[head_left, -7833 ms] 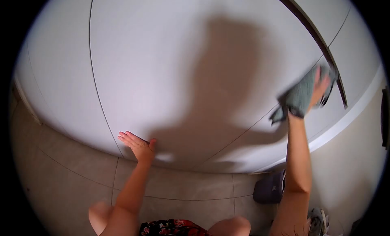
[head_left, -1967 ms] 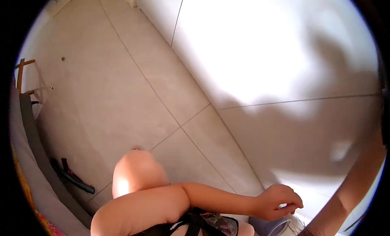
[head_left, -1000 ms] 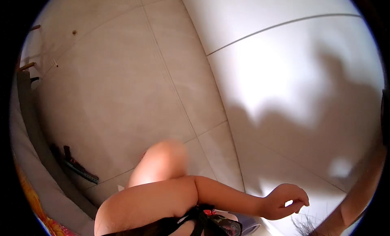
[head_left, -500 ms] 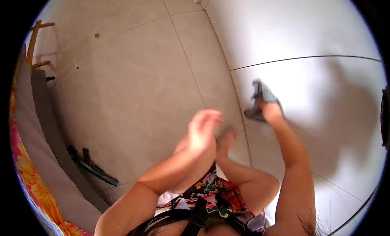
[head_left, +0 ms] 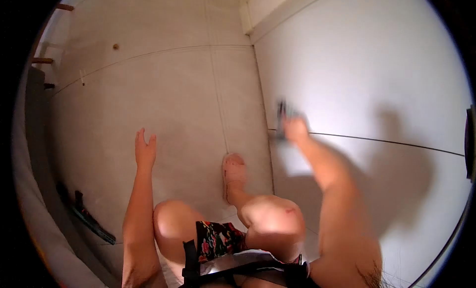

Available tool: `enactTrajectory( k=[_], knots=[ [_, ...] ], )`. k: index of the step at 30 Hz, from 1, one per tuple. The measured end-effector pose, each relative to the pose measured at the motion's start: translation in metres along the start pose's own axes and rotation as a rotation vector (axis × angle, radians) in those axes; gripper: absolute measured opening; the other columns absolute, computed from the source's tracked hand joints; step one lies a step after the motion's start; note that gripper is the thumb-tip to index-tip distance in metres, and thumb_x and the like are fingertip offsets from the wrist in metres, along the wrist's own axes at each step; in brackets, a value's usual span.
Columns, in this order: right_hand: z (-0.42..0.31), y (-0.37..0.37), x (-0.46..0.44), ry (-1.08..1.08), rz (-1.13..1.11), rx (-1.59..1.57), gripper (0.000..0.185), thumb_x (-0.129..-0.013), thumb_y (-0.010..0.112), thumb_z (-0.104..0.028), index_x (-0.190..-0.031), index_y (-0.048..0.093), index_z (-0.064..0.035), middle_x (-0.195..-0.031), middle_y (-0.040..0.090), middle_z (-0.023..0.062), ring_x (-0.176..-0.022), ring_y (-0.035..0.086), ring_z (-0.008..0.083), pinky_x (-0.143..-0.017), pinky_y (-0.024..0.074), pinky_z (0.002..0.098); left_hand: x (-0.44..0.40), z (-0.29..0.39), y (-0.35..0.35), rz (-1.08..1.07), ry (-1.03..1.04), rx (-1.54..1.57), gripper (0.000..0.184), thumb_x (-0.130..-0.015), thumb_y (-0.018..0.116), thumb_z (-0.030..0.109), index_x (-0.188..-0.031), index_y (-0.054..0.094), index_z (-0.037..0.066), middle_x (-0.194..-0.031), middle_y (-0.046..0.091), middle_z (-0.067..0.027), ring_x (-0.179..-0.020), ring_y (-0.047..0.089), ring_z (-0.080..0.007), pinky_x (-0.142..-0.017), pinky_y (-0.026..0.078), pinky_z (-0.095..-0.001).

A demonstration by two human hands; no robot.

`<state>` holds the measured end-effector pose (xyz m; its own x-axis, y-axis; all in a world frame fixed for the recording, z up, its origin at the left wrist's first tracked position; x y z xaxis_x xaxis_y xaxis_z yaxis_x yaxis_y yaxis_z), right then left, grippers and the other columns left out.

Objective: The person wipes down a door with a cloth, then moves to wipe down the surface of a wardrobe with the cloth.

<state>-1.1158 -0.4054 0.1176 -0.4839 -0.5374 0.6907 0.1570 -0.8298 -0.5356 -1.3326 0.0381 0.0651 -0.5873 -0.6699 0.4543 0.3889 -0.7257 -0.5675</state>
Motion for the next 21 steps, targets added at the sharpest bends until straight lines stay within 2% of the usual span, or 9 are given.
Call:
enactTrajectory(
  k=[3, 4, 5, 6, 11, 13, 15, 19, 21],
  knots=[
    [0.194, -0.109, -0.057, 0.438, 0.406, 0.131, 0.050, -0.071, 0.054, -0.018, -0.118, 0.050, -0.0031, -0.071, 0.064, 0.0086, -0.064, 0.062, 0.0210, -0.057, 0.0479, 0.0357, -0.012, -0.022, 0.035, 0.001, 0.004, -0.128, 0.065, -0.087, 0.049, 0.042, -0.138, 0.027, 0.008, -0.142, 0.026, -0.0184, -0.129, 0.030, -0.0330, -0.103, 0.028, -0.0417],
    [0.247, -0.164, -0.040, 0.535, 0.400, 0.098, 0.047, -0.071, 0.053, -0.018, -0.116, 0.052, -0.0062, -0.084, 0.065, 0.0095, -0.069, 0.063, 0.0234, -0.062, 0.0496, 0.0392, -0.013, -0.022, 0.037, 0.022, -0.243, -0.289, 0.074, -0.085, 0.047, 0.050, -0.140, 0.021, 0.008, -0.145, 0.016, -0.0190, -0.132, 0.017, -0.0366, -0.105, 0.020, -0.0460],
    [0.321, -0.237, 0.019, 0.393, 0.762, 0.145, 0.043, -0.076, 0.053, -0.021, -0.118, 0.052, -0.0111, -0.111, 0.060, 0.0072, -0.082, 0.063, 0.0242, -0.069, 0.0504, 0.0401, -0.012, -0.026, 0.036, 0.041, -0.488, -0.449, 0.082, -0.084, 0.044, 0.058, -0.142, 0.014, 0.007, -0.148, 0.006, -0.0196, -0.135, 0.005, -0.0402, -0.107, 0.013, -0.0504],
    [0.342, -0.268, 0.050, 0.529, 0.793, 0.329, 0.037, -0.080, 0.046, -0.023, -0.115, 0.056, -0.0166, -0.126, 0.051, 0.0016, -0.092, 0.061, 0.0218, -0.072, 0.0504, 0.0391, -0.016, -0.041, 0.040, 0.034, -0.484, -0.436, 0.082, -0.084, 0.044, 0.058, -0.142, 0.014, 0.007, -0.148, 0.006, -0.0196, -0.135, 0.005, -0.0402, -0.107, 0.013, -0.0504],
    [0.355, -0.299, 0.086, 0.816, 0.633, 0.782, 0.039, -0.085, 0.045, -0.022, -0.124, 0.050, -0.0182, -0.134, 0.043, 0.0072, -0.119, 0.041, 0.0316, -0.092, 0.0374, 0.0493, -0.009, -0.102, 0.065, 0.170, -0.622, -0.401, 0.098, -0.079, 0.036, 0.071, -0.142, -0.003, 0.007, -0.148, -0.011, -0.0171, -0.135, -0.008, -0.0413, -0.104, 0.002, -0.0603],
    [0.325, -0.278, 0.051, 0.806, 0.619, 0.622, 0.041, -0.082, 0.042, -0.015, -0.121, 0.052, -0.0087, -0.129, 0.046, 0.0136, -0.117, 0.043, 0.0349, -0.092, 0.0360, 0.0473, -0.012, -0.101, 0.074, 0.151, -0.647, -0.432, 0.100, -0.078, 0.036, 0.072, -0.142, -0.006, 0.008, -0.148, -0.013, -0.0168, -0.134, -0.010, -0.0408, -0.103, 0.001, -0.0604],
    [0.245, -0.163, -0.013, 0.429, 0.429, 0.428, 0.045, -0.082, 0.047, -0.020, -0.122, 0.049, -0.0002, -0.124, 0.049, 0.0213, -0.111, 0.047, 0.0344, -0.095, 0.0355, 0.0434, -0.012, -0.100, 0.076, 0.140, -0.681, -0.455, 0.102, -0.077, 0.036, 0.073, -0.142, -0.009, 0.008, -0.147, -0.014, -0.0165, -0.134, -0.013, -0.0404, -0.103, 0.000, -0.0605],
    [0.223, -0.154, 0.018, 0.515, 0.139, -0.093, 0.036, -0.082, 0.050, -0.021, -0.115, 0.057, -0.0096, -0.121, 0.053, 0.0113, -0.105, 0.052, 0.0275, -0.082, 0.0465, 0.0370, -0.012, -0.094, 0.081, 0.210, -0.649, -0.458, 0.104, -0.076, 0.037, 0.074, -0.142, -0.011, 0.009, -0.147, -0.016, -0.0153, -0.134, -0.015, -0.0396, -0.103, -0.003, -0.0598],
    [0.234, -0.167, 0.052, 0.553, 0.009, -0.025, 0.033, -0.082, 0.052, -0.021, -0.112, 0.059, -0.0111, -0.119, 0.055, 0.0092, -0.101, 0.055, 0.0261, -0.076, 0.0494, 0.0354, 0.002, -0.101, 0.089, 0.224, -0.566, -0.451, 0.104, -0.076, 0.038, 0.074, -0.142, -0.012, 0.010, -0.147, -0.016, -0.0147, -0.134, -0.015, -0.0392, -0.103, -0.004, -0.0596]
  ],
)
Point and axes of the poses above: each hand's wrist, its own x-axis away from the middle knuckle, its own y-axis out of the palm, z = x × y, the point moved 2 cm from there along -x, towards the middle knuckle
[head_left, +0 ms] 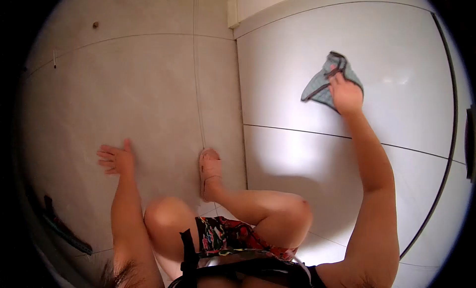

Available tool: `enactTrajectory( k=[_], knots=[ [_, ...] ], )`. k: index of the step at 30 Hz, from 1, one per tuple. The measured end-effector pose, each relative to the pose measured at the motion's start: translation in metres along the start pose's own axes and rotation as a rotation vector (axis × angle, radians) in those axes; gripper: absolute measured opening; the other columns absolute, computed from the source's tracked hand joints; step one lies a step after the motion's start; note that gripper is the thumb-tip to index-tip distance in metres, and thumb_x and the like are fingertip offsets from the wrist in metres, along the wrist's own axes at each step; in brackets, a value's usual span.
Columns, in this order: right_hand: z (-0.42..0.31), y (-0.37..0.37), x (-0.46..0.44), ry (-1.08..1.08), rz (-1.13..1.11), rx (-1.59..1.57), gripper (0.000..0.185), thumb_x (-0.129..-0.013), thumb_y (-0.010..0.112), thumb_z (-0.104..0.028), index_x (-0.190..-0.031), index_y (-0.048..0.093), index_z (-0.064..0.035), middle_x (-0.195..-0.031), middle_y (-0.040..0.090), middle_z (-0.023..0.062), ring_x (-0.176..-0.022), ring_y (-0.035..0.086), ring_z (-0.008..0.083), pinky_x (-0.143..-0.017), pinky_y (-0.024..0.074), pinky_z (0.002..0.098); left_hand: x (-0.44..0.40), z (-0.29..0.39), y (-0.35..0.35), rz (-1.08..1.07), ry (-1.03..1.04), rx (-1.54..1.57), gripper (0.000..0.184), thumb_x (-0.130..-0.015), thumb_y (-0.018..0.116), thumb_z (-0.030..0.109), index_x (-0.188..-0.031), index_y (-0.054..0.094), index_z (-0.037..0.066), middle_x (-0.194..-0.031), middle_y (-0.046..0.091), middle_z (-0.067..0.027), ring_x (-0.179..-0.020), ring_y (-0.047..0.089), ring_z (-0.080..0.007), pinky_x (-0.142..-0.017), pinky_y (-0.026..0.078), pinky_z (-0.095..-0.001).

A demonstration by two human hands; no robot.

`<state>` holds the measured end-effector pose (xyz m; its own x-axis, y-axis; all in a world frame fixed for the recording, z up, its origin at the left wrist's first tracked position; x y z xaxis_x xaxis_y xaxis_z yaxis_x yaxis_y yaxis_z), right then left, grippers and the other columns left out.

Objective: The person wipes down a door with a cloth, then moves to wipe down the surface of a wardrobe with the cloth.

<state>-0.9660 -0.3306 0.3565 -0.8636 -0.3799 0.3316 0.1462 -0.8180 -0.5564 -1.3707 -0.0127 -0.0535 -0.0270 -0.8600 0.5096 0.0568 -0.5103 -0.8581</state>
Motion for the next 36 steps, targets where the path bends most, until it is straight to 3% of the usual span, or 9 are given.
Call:
enactTrajectory(
  k=[3, 6, 15, 17, 18, 19, 28, 34, 36],
  knots=[
    [0.011, -0.011, 0.023, -0.235, 0.711, 0.239, 0.027, -0.081, 0.053, -0.019, -0.106, 0.060, -0.0094, -0.113, 0.058, 0.0087, -0.092, 0.060, 0.0227, -0.066, 0.0507, 0.0339, -0.009, 0.000, -0.001, 0.027, -0.046, -0.010, 0.104, -0.076, 0.039, 0.073, -0.142, -0.010, 0.010, -0.148, -0.015, -0.0143, -0.134, -0.015, -0.0393, -0.103, -0.005, -0.0594],
    [0.007, 0.023, 0.039, -0.069, 0.324, 0.015, 0.029, -0.084, 0.050, -0.018, -0.110, 0.057, -0.0097, -0.115, 0.055, 0.0042, -0.092, 0.058, 0.0232, -0.069, 0.0494, 0.0368, 0.001, -0.001, -0.002, -0.025, -0.049, -0.037, 0.102, -0.077, 0.039, 0.072, -0.142, -0.009, 0.010, -0.148, -0.014, -0.0147, -0.134, -0.014, -0.0393, -0.103, -0.005, -0.0594],
    [0.019, -0.002, 0.037, -0.249, 0.569, 0.297, 0.026, -0.086, 0.046, -0.020, -0.105, 0.059, -0.0068, -0.113, 0.055, 0.0066, -0.104, 0.050, 0.0262, -0.072, 0.0464, 0.0364, 0.004, -0.007, 0.003, 0.041, 0.018, 0.003, 0.102, -0.077, 0.039, 0.071, -0.142, -0.009, 0.010, -0.148, -0.014, -0.0153, -0.134, -0.013, -0.0409, -0.102, -0.005, -0.0608],
    [0.036, -0.025, 0.018, 0.037, 0.060, 0.205, 0.027, -0.087, 0.046, -0.021, -0.105, 0.060, -0.0076, -0.112, 0.057, 0.0062, -0.107, 0.048, 0.0261, -0.075, 0.0461, 0.0364, -0.001, -0.001, 0.000, -0.002, -0.021, 0.005, 0.103, -0.077, 0.039, 0.072, -0.142, -0.009, 0.010, -0.148, -0.014, -0.0155, -0.134, -0.013, -0.0414, -0.102, -0.005, -0.0613],
    [0.047, -0.046, 0.008, 0.202, 0.216, -0.011, 0.023, -0.086, 0.046, -0.020, -0.101, 0.059, -0.0080, -0.109, 0.057, 0.0085, -0.103, 0.052, 0.0272, -0.074, 0.0464, 0.0385, 0.001, -0.002, 0.004, -0.008, -0.026, 0.009, 0.103, -0.077, 0.039, 0.072, -0.142, -0.009, 0.010, -0.148, -0.014, -0.0155, -0.134, -0.013, -0.0414, -0.102, -0.005, -0.0613],
    [0.054, -0.069, 0.006, -0.171, 0.755, 0.392, 0.022, -0.085, 0.046, -0.021, -0.100, 0.057, -0.0090, -0.108, 0.057, 0.0115, -0.097, 0.055, 0.0289, -0.074, 0.0464, 0.0416, 0.000, -0.001, 0.009, 0.018, -0.031, 0.001, 0.103, -0.076, 0.039, 0.073, -0.142, -0.009, 0.010, -0.148, -0.014, -0.0154, -0.134, -0.013, -0.0415, -0.102, -0.005, -0.0614],
    [-0.007, -0.010, 0.058, 0.116, 0.083, -0.165, 0.025, -0.088, 0.044, -0.028, -0.101, 0.052, -0.0074, -0.071, 0.062, 0.0164, -0.070, 0.062, 0.0315, -0.065, 0.0470, 0.0470, -0.011, -0.004, 0.003, 0.008, -0.035, -0.046, 0.105, -0.075, 0.037, 0.075, -0.142, -0.010, 0.010, -0.147, -0.016, -0.0153, -0.134, -0.013, -0.0418, -0.102, -0.002, -0.0627],
    [0.195, -0.136, 0.138, 0.228, 0.639, 0.415, 0.039, -0.081, 0.052, -0.024, -0.118, 0.056, -0.0129, -0.120, 0.053, 0.0157, -0.109, 0.050, 0.0314, -0.089, 0.0425, 0.0406, -0.012, -0.007, 0.007, 0.026, -0.024, -0.127, 0.103, -0.076, 0.036, 0.075, -0.143, -0.008, 0.011, -0.148, -0.015, -0.0147, -0.134, -0.013, -0.0416, -0.102, -0.002, -0.0622],
    [0.219, -0.171, 0.198, 0.491, 0.574, 0.469, 0.054, -0.084, 0.038, -0.047, -0.130, 0.042, -0.0178, -0.135, 0.038, 0.0154, -0.125, 0.030, 0.0358, -0.098, 0.0286, 0.0511, -0.014, -0.013, 0.004, 0.063, -0.028, -0.132, 0.102, -0.076, 0.036, 0.075, -0.143, -0.008, 0.011, -0.148, -0.015, -0.0147, -0.134, -0.013, -0.0417, -0.102, -0.002, -0.0620]
  ],
)
Point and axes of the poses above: each hand's wrist, its own x-axis away from the middle knuckle, its own y-axis out of the palm, z = x × y, the point moved 2 cm from there along -x, towards the middle knuckle
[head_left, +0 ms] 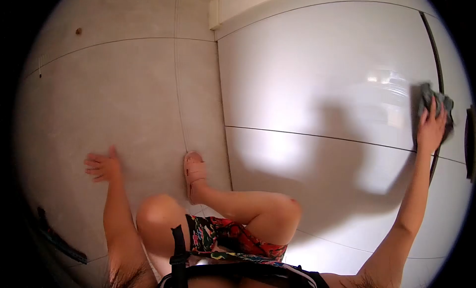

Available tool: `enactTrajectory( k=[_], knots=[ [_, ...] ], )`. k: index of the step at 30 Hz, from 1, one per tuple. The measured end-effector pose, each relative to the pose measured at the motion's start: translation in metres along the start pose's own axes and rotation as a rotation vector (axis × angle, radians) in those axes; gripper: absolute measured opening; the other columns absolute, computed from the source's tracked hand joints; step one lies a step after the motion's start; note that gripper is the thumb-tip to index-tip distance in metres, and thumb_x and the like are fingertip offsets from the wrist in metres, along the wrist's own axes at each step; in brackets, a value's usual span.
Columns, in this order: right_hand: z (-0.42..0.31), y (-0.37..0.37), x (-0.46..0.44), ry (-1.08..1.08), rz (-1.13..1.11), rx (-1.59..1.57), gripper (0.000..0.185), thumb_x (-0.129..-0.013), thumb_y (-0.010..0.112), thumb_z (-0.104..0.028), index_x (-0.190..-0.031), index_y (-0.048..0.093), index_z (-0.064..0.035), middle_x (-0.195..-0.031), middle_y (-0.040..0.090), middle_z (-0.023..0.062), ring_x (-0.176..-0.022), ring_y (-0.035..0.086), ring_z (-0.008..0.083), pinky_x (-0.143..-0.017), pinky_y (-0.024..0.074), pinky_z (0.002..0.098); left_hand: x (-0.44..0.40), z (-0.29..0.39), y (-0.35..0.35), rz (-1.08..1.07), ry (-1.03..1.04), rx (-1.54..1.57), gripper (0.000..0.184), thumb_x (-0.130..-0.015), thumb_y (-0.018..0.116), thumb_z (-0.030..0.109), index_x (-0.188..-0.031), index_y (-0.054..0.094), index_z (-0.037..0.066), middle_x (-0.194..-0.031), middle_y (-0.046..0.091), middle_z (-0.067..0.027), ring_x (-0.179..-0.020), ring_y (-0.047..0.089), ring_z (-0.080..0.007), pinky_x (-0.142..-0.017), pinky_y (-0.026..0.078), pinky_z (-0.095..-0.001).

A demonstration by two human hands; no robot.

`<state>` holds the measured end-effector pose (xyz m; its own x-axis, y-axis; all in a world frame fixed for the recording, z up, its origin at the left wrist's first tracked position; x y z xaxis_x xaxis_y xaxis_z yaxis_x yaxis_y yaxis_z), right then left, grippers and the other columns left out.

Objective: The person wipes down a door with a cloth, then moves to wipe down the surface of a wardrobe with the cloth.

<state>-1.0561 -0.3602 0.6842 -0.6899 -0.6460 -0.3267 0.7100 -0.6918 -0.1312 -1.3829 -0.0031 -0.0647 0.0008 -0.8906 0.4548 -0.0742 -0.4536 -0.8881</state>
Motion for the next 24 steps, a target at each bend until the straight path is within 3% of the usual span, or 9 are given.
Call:
enactTrajectory(
  k=[2, 6, 8, 10, 12, 15, 19, 20, 24],
  knots=[
    [0.018, -0.013, 0.011, 0.125, -0.050, 0.069, 0.063, -0.086, 0.031, -0.058, -0.136, 0.036, -0.0202, -0.142, 0.031, 0.0152, -0.133, 0.019, 0.0380, -0.103, 0.0217, 0.0564, -0.004, -0.006, -0.009, 0.032, 0.016, 0.062, 0.102, -0.076, 0.035, 0.075, -0.143, -0.008, 0.010, -0.148, -0.014, -0.0148, -0.134, -0.013, -0.0415, -0.102, -0.003, -0.0614],
    [-0.058, 0.043, -0.033, 0.037, -0.013, 0.183, 0.038, -0.079, 0.047, -0.026, -0.111, 0.058, -0.0080, -0.120, 0.053, 0.0151, -0.102, 0.052, 0.0321, -0.089, 0.0407, 0.0397, -0.003, -0.017, -0.003, 0.022, -0.040, -0.017, 0.102, -0.076, 0.036, 0.075, -0.143, -0.007, 0.010, -0.148, -0.014, -0.0144, -0.134, -0.012, -0.0411, -0.103, -0.003, -0.0609],
    [-0.178, 0.012, -0.057, -0.080, -0.587, 0.019, 0.031, -0.074, 0.045, -0.012, -0.095, 0.063, 0.0003, -0.114, 0.058, 0.0178, -0.103, 0.054, 0.0329, -0.090, 0.0409, 0.0418, -0.003, -0.013, -0.003, 0.122, 0.020, 0.052, 0.102, -0.076, 0.036, 0.075, -0.143, -0.007, 0.009, -0.148, -0.012, -0.0146, -0.134, -0.011, -0.0413, -0.103, -0.002, -0.0610],
    [-0.274, 0.064, -0.036, -0.330, 0.230, -0.232, 0.036, -0.082, 0.047, -0.026, -0.108, 0.061, -0.0050, -0.125, 0.051, 0.0131, -0.106, 0.051, 0.0369, -0.095, 0.0345, 0.0467, 0.000, -0.005, -0.008, 0.057, 0.010, 0.013, 0.102, -0.076, 0.036, 0.075, -0.143, -0.007, 0.010, -0.148, -0.012, -0.0148, -0.134, -0.011, -0.0417, -0.103, -0.001, -0.0611],
    [-0.336, 0.064, -0.014, -0.324, -0.352, -0.577, 0.038, -0.087, 0.045, -0.028, -0.126, 0.047, -0.0244, -0.138, 0.037, 0.0061, -0.098, 0.058, 0.0269, -0.076, 0.0483, 0.0423, -0.005, -0.003, -0.011, 0.008, -0.022, -0.009, 0.102, -0.076, 0.036, 0.075, -0.143, -0.007, 0.010, -0.148, -0.012, -0.0150, -0.134, -0.011, -0.0421, -0.102, -0.001, -0.0612],
    [-0.315, 0.058, -0.022, -0.482, -0.382, -0.356, 0.040, -0.087, 0.047, -0.025, -0.127, 0.045, -0.0268, -0.141, 0.033, 0.0034, -0.084, 0.063, 0.0234, -0.065, 0.0513, 0.0386, 0.002, -0.013, 0.010, 0.025, -0.011, -0.059, 0.103, -0.076, 0.036, 0.075, -0.143, -0.007, 0.009, -0.148, -0.012, -0.0154, -0.134, -0.010, -0.0425, -0.102, -0.001, -0.0616],
    [-0.215, 0.030, -0.029, -0.451, -0.097, -0.209, 0.047, -0.085, 0.053, -0.035, -0.130, 0.042, -0.0302, -0.142, 0.031, 0.0003, -0.108, 0.053, 0.0271, -0.078, 0.0504, 0.0391, -0.009, -0.021, 0.012, 0.166, 0.069, 0.119, 0.103, -0.076, 0.036, 0.075, -0.143, -0.007, 0.009, -0.148, -0.013, -0.0157, -0.134, -0.011, -0.0424, -0.102, -0.001, -0.0619],
    [-0.210, 0.031, -0.029, -0.475, -0.038, -0.139, 0.048, -0.084, 0.054, -0.037, -0.130, 0.042, -0.0306, -0.142, 0.031, 0.0010, -0.125, 0.036, 0.0280, -0.094, 0.0413, 0.0416, -0.012, -0.020, 0.010, 0.134, 0.032, 0.083, 0.104, -0.075, 0.037, 0.075, -0.142, -0.007, 0.009, -0.148, -0.013, -0.0158, -0.134, -0.011, -0.0423, -0.102, -0.001, -0.0618],
    [-0.285, 0.046, -0.014, -0.553, -0.061, -0.125, 0.044, -0.084, 0.054, -0.033, -0.127, 0.045, -0.0315, -0.142, 0.032, 0.0007, -0.126, 0.033, 0.0288, -0.097, 0.0362, 0.0430, -0.003, -0.013, -0.014, 0.148, 0.018, 0.068, 0.104, -0.076, 0.037, 0.075, -0.142, -0.007, 0.009, -0.148, -0.013, -0.0154, -0.134, -0.012, -0.0417, -0.102, -0.001, -0.0614]
  ],
)
Point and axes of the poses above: each hand's wrist, its own x-axis away from the middle knuckle, its own y-axis out of the palm, z = x × y, the point moved 2 cm from there along -x, towards the middle knuckle
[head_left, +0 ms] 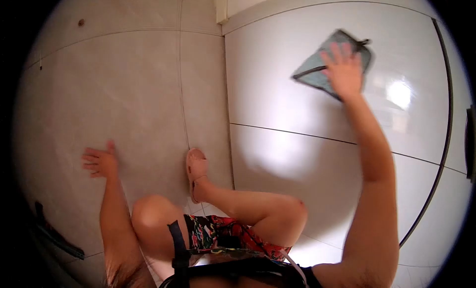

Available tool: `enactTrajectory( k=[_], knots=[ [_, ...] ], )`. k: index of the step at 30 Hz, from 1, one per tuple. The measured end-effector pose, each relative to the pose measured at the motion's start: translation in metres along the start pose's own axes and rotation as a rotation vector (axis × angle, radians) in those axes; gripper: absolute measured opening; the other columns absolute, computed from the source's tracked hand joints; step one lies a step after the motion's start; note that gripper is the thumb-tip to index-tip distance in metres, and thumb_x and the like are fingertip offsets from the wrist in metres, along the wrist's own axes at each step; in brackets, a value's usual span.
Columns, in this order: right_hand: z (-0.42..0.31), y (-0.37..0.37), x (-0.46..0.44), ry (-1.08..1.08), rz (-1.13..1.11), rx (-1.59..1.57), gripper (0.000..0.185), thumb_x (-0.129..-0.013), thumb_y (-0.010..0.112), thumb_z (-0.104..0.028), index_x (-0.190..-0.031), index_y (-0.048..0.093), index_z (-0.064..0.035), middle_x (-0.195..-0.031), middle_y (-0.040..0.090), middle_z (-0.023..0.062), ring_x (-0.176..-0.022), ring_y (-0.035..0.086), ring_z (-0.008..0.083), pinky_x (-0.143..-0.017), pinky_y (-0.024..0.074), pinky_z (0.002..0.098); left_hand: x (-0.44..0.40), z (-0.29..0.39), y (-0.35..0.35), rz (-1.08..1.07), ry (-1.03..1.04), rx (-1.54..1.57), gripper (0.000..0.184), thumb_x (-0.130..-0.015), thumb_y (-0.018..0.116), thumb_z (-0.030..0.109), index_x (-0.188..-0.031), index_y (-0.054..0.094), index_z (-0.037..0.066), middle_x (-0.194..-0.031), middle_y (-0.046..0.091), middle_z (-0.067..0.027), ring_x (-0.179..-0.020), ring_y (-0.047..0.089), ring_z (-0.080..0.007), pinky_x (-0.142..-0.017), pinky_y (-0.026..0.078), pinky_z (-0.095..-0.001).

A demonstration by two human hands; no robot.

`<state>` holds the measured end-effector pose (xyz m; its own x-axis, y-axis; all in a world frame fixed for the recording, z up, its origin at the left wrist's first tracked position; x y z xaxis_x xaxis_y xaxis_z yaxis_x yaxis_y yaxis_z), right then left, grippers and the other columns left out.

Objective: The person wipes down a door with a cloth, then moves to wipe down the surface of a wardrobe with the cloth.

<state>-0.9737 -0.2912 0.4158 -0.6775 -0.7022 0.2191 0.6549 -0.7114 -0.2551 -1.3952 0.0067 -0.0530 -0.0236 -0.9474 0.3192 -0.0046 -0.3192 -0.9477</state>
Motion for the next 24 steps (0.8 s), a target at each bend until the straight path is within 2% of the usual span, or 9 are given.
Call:
enactTrajectory(
  k=[2, 4, 5, 12, 14, 18, 19, 20, 24],
  knots=[
    [-0.023, 0.010, -0.009, -0.057, 0.067, -0.036, 0.043, -0.084, 0.053, -0.032, -0.126, 0.046, -0.0309, -0.141, 0.033, 0.0003, -0.121, 0.042, 0.0280, -0.093, 0.0408, 0.0428, 0.003, 0.008, -0.010, -0.150, -0.034, -0.060, 0.103, -0.076, 0.037, 0.074, -0.142, -0.008, 0.009, -0.148, -0.014, -0.0154, -0.134, -0.012, -0.0415, -0.103, -0.002, -0.0608],
    [-0.016, 0.006, -0.006, 0.095, -0.313, -0.387, 0.038, -0.086, 0.050, -0.030, -0.124, 0.048, -0.0290, -0.138, 0.039, 0.0023, -0.099, 0.057, 0.0272, -0.081, 0.0479, 0.0420, 0.001, 0.006, 0.011, -0.076, -0.016, -0.029, 0.103, -0.076, 0.037, 0.074, -0.142, -0.008, 0.009, -0.148, -0.014, -0.0155, -0.134, -0.012, -0.0417, -0.102, -0.003, -0.0608],
    [0.008, 0.022, 0.003, 0.147, -0.150, -0.276, 0.035, -0.087, 0.047, -0.027, -0.122, 0.050, -0.0276, -0.131, 0.046, 0.0053, -0.081, 0.062, 0.0276, -0.071, 0.0507, 0.0412, 0.008, 0.003, 0.022, -0.010, 0.025, -0.014, 0.104, -0.076, 0.037, 0.074, -0.142, -0.008, 0.009, -0.148, -0.014, -0.0156, -0.134, -0.012, -0.0418, -0.102, -0.003, -0.0607],
    [0.207, -0.017, 0.075, 0.459, -0.010, 0.383, 0.047, -0.090, 0.045, -0.035, -0.135, 0.032, -0.0382, -0.144, 0.030, 0.0021, -0.123, 0.039, 0.0348, -0.093, 0.0415, 0.0465, 0.016, 0.011, 0.028, -0.020, 0.007, -0.044, 0.104, -0.075, 0.034, 0.076, -0.142, -0.008, 0.009, -0.148, -0.014, -0.0158, -0.134, -0.012, -0.0424, -0.102, -0.004, -0.0611],
    [0.190, -0.017, 0.057, 0.470, -0.049, 0.504, 0.048, -0.089, 0.045, -0.043, -0.135, 0.033, -0.0383, -0.143, 0.031, 0.0018, -0.127, 0.033, 0.0357, -0.097, 0.0362, 0.0511, 0.015, 0.010, 0.023, -0.084, 0.001, -0.016, 0.105, -0.075, 0.033, 0.077, -0.142, -0.008, 0.008, -0.147, -0.014, -0.0162, -0.133, -0.011, -0.0429, -0.102, -0.003, -0.0618],
    [0.022, -0.005, -0.027, 0.119, -0.037, 0.081, 0.049, -0.081, 0.057, -0.038, -0.128, 0.045, -0.0286, -0.138, 0.038, 0.0034, -0.125, 0.036, 0.0328, -0.096, 0.0333, 0.0533, 0.007, 0.009, 0.025, -0.098, -0.021, -0.073, 0.105, -0.075, 0.034, 0.076, -0.142, -0.008, 0.008, -0.148, -0.014, -0.0166, -0.133, -0.011, -0.0431, -0.102, -0.003, -0.0623],
    [-0.011, 0.023, -0.037, -0.013, 0.087, 0.047, 0.047, -0.082, 0.056, -0.035, -0.127, 0.045, -0.0296, -0.138, 0.037, 0.0035, -0.119, 0.042, 0.0326, -0.093, 0.0388, 0.0493, 0.011, 0.011, 0.023, -0.112, -0.019, -0.084, 0.104, -0.075, 0.035, 0.076, -0.142, -0.008, 0.008, -0.148, -0.013, -0.0166, -0.133, -0.011, -0.0431, -0.102, -0.002, -0.0623],
    [-0.037, 0.025, -0.046, 0.096, -0.133, -0.242, 0.045, -0.083, 0.054, -0.030, -0.127, 0.045, -0.0313, -0.139, 0.037, 0.0023, -0.108, 0.053, 0.0291, -0.085, 0.0463, 0.0436, 0.007, 0.013, 0.024, -0.123, -0.016, -0.095, 0.104, -0.075, 0.035, 0.076, -0.142, -0.007, 0.009, -0.148, -0.012, -0.0167, -0.134, -0.011, -0.0430, -0.102, -0.002, -0.0623],
    [0.010, 0.022, -0.046, 0.144, -0.288, -0.310, 0.045, -0.084, 0.052, -0.022, -0.127, 0.045, -0.0327, -0.141, 0.032, -0.0014, -0.093, 0.061, 0.0259, -0.078, 0.0498, 0.0416, 0.005, 0.011, 0.047, -0.081, 0.076, -0.046, 0.104, -0.075, 0.036, 0.076, -0.143, -0.006, 0.009, -0.148, -0.011, -0.0169, -0.134, -0.010, -0.0432, -0.102, -0.001, -0.0622]
  ],
)
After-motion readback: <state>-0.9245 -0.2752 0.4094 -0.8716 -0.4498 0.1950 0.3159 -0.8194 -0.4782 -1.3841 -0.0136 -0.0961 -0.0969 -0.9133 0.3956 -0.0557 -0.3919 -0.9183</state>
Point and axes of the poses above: each hand's wrist, its own x-axis away from the middle knuckle, its own y-axis out of the palm, z = x × y, the point moved 2 cm from there along -x, towards the middle knuckle
